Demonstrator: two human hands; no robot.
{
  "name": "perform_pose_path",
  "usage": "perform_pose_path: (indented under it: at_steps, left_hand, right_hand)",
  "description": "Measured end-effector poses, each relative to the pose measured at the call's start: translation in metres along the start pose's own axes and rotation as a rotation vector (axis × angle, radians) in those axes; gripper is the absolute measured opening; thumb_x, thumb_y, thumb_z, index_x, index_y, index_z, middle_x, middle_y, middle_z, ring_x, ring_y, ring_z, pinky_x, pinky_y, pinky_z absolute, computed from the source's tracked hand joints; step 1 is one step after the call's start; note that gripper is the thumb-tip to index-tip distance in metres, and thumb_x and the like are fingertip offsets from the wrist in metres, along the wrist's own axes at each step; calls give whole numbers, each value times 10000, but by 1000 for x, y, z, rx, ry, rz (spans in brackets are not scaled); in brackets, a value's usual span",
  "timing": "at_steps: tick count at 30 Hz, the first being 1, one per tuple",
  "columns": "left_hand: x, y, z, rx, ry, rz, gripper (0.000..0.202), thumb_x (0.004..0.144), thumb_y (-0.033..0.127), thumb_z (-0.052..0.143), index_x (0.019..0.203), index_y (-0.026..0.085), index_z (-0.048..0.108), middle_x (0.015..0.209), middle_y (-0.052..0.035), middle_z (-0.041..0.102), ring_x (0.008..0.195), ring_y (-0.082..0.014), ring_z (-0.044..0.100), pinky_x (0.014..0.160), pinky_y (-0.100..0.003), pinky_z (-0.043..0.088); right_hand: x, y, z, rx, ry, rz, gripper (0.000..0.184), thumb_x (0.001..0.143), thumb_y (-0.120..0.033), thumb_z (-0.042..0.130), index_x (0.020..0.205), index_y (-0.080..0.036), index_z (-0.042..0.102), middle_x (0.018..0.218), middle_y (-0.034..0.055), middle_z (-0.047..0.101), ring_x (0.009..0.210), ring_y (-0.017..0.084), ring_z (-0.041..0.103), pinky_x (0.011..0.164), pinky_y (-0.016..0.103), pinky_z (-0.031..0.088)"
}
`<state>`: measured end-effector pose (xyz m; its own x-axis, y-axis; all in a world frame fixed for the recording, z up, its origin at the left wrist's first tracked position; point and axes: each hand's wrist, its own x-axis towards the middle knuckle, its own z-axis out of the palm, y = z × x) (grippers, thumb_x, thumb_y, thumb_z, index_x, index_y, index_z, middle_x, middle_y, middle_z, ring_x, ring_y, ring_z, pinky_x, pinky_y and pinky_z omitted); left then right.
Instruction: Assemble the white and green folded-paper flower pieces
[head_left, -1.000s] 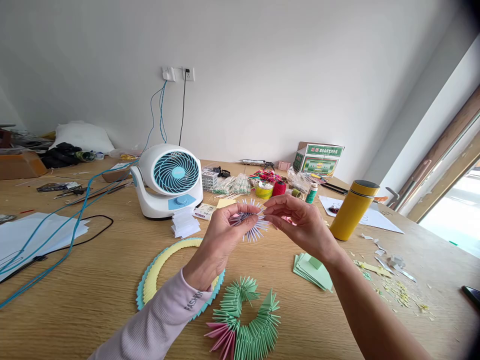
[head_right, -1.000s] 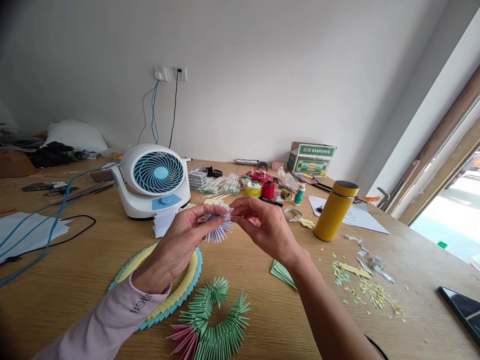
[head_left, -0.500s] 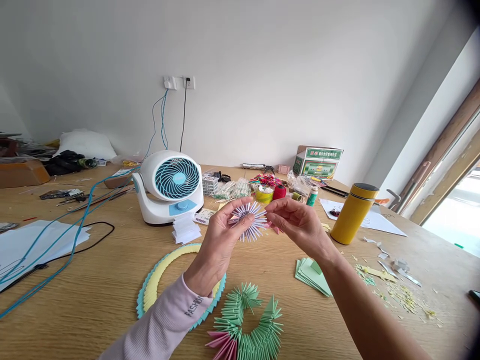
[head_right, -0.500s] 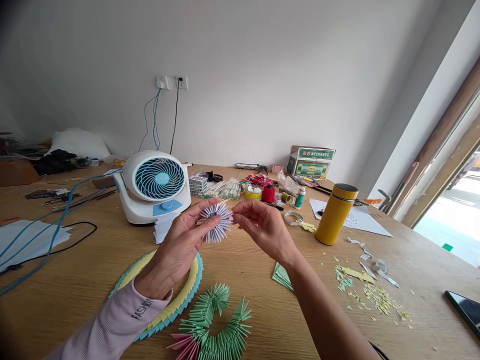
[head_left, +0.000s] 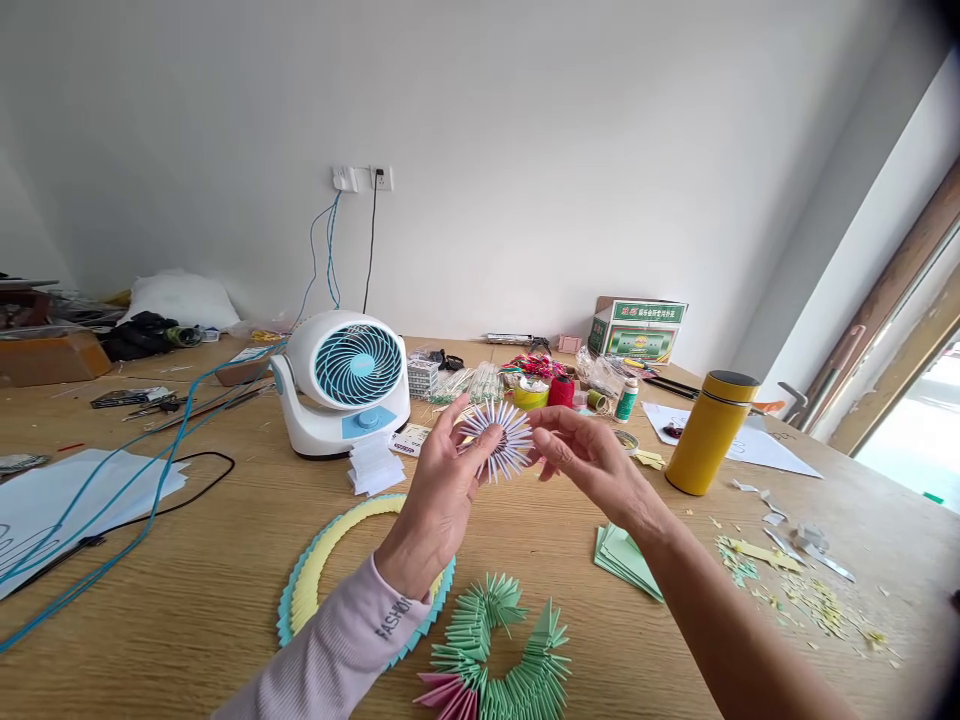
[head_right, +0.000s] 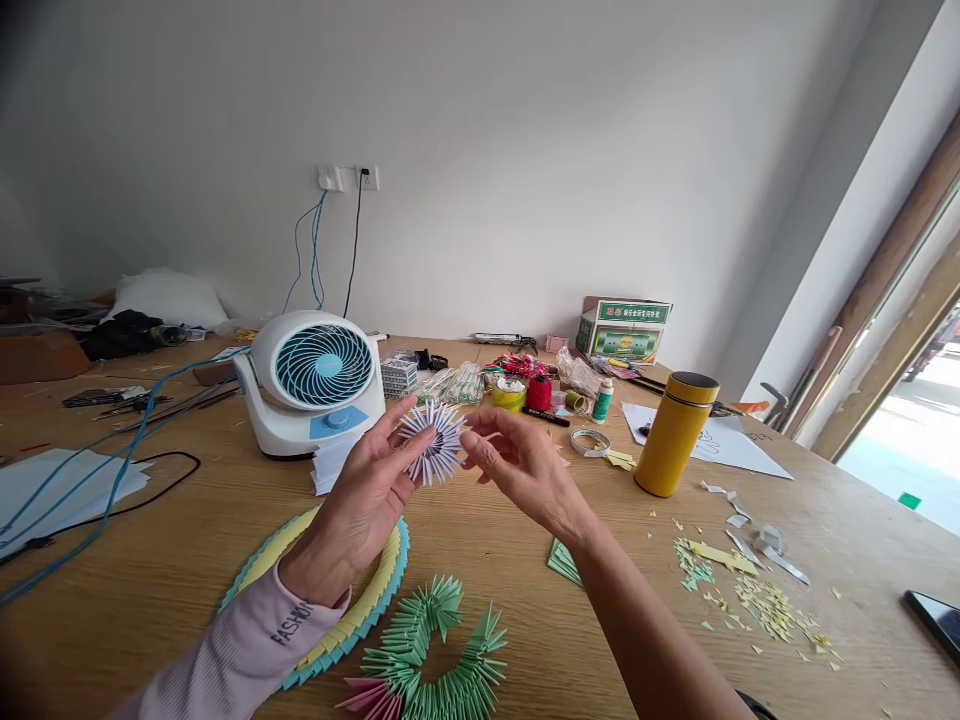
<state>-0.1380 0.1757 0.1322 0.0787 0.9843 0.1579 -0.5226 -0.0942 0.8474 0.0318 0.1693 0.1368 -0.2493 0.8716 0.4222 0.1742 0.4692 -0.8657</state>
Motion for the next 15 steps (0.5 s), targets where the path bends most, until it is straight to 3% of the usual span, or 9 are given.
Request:
perform_pose_path:
  at_steps: [3,5,15]
  left_hand:
    - [3,-3,-2,-58,-73,-10,371,757,207,768,1103,164,642,1086,-66,710,935,-175,669,798,-279,524]
    - [4,-6,-4,-76,-103,-21,297,755,205,767,1029,146,669,1046,-68,720,934,-178,670,800,-280,520]
    - [8,-13,-8,-62,-142,-35,279,736,224,794,983,130,705,971,-59,726,850,-145,645,789,-270,491]
  right_hand:
    - [1,8,7,-14,-15,21,371,885,-475,655,1085,-164,629,911,81,704,767,179,684,593,281,561]
    - [3,14,12,7,13,19,351,867,-455,675,1064,-168,629,922,81,707,747,175,679,589,283,566]
    - [7,22,12,20,8,34,377,865,-493,651,1048,-165,629,883,66,683,731,159,639,602,272,548]
